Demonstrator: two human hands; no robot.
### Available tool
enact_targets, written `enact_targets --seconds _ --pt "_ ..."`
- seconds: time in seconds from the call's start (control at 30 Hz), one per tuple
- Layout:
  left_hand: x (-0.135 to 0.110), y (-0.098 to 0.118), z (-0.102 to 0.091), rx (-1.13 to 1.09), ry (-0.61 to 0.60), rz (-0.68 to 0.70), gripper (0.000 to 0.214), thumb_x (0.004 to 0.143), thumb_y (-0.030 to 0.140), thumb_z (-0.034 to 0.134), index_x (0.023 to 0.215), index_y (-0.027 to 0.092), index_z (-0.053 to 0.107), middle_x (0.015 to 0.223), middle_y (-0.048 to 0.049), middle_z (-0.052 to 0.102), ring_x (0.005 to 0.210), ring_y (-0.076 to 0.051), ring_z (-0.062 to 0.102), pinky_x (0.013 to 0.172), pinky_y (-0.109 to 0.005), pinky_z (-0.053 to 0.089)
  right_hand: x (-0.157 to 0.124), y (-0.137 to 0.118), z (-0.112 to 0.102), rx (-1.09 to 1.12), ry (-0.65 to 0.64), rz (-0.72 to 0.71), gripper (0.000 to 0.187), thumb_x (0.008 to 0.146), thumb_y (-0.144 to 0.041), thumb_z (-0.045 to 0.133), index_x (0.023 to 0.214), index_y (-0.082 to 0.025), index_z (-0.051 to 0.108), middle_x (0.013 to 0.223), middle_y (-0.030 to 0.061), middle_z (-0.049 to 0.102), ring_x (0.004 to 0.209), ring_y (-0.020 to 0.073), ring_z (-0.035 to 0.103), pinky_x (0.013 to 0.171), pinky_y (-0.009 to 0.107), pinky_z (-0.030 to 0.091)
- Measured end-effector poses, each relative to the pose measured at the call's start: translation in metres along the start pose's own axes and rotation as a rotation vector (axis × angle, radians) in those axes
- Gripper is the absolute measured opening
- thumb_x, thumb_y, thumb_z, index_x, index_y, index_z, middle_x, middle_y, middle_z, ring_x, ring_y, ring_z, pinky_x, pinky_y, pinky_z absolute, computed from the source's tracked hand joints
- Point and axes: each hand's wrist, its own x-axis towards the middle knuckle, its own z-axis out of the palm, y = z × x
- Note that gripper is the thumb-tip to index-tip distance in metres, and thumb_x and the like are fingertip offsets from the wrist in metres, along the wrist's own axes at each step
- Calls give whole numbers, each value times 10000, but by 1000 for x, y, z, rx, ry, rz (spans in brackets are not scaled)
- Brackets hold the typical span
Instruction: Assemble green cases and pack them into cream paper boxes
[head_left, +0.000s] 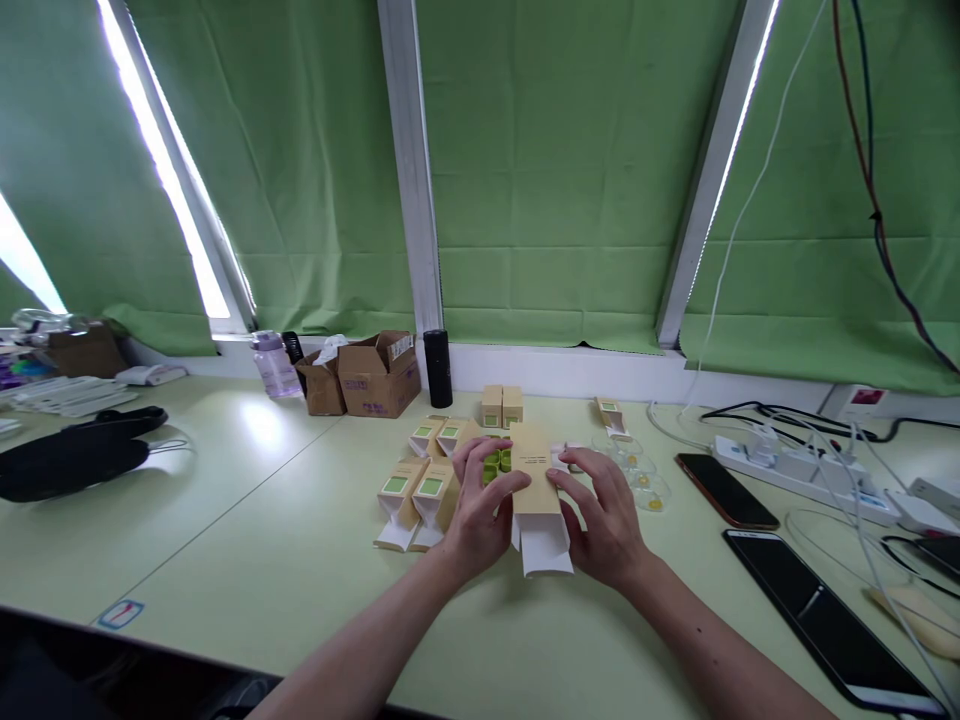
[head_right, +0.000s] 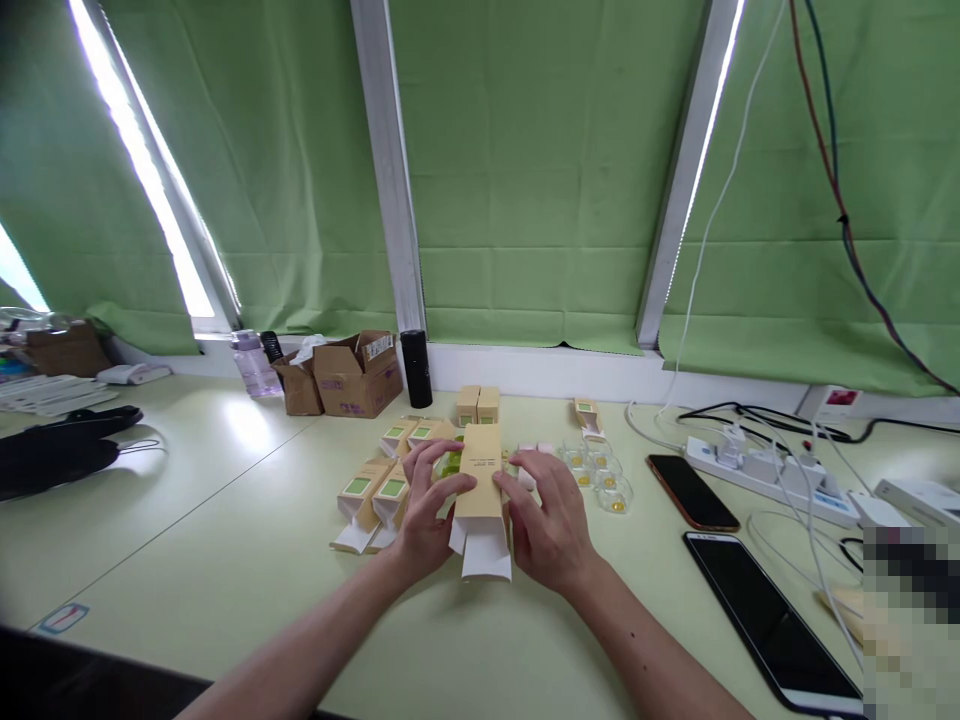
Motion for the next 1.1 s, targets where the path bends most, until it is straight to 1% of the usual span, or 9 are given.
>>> enact_targets --seconds 0.1,0.23,0.4,0.57,0.67,0.8,0.9,0.97,1.1 --pt "-1 -1 1 -44 6 32 230 913 124 663 1063 299 666 1390 -104 581 1331 -328 476 1114 -552 428 1 0 0 5 14 2 569 895 -38 568 1430 -232 549 1321 179 607 1265 347 610 1011 585 555" --pt "-3 -2 1 -56 -6 6 430 899 68 606 1256 303 552 1405 -118 571 1370 -324 474 1155 -578 405 2 0 -2 33 32 17 592 887 -58 587 1450 -232 534 1360 186 624 1306 355 609 1025 599 562" --pt "1 0 -2 -78 -70 23 435 903 88 617 1293 263 537 1412 -156 546 1390 -339 471 1154 -575 431 6 -1 -5 136 -10 0 678 873 -70 554 1531 -212 466 1466 174 635 1429 369 557 1118 655 518" --pt "5 0 -1 -180 -91 30 515 923 98 635 1409 236 535 1432 -176 547 1404 -341 486 1156 -579 454 6 -3 -6 271 -44 77 714 898 -115 527 1595 -209 410 1522 156 602 1461 363 534 1174 677 478" --pt "4 -2 1 -278 -102 -27 571 938 147 678 1477 240 516 1466 -180 541 1411 -342 508 1157 -571 477 2 -5 -4 307 -38 171 694 932 -132 536 1606 -224 398 1507 145 612 1440 350 560 1202 653 468" --pt "-2 -3 4 -418 -167 -132 522 965 171 670 1466 249 549 1470 -160 567 1409 -330 543 1159 -534 498 -5 -6 1 336 16 333 625 972 -181 600 1565 -275 431 1433 137 652 1353 337 637 1108 568 578" --pt "-9 -5 8 -530 -179 -247 495 994 215 649 1477 248 546 1435 -153 613 1366 -318 588 1149 -509 511 -7 -7 5 381 36 432 611 979 -235 654 1544 -287 427 1374 136 672 1269 325 684 1073 553 593" --pt "-12 -7 11 -613 -165 -317 539 1004 257 658 1519 252 498 1433 -152 623 1336 -300 613 1139 -485 522 -6 -8 7 425 36 486 606 987 -264 667 1538 -294 416 1357 134 672 1222 314 701 1049 547 600" --pt "-11 -7 14 -751 -126 -401 557 1013 322 671 1519 255 448 1379 -144 647 1268 -267 648 1083 -432 555 -3 -11 7 510 19 511 590 1011 -256 633 1546 -316 391 1489 153 565 1135 282 721 1018 544 605"
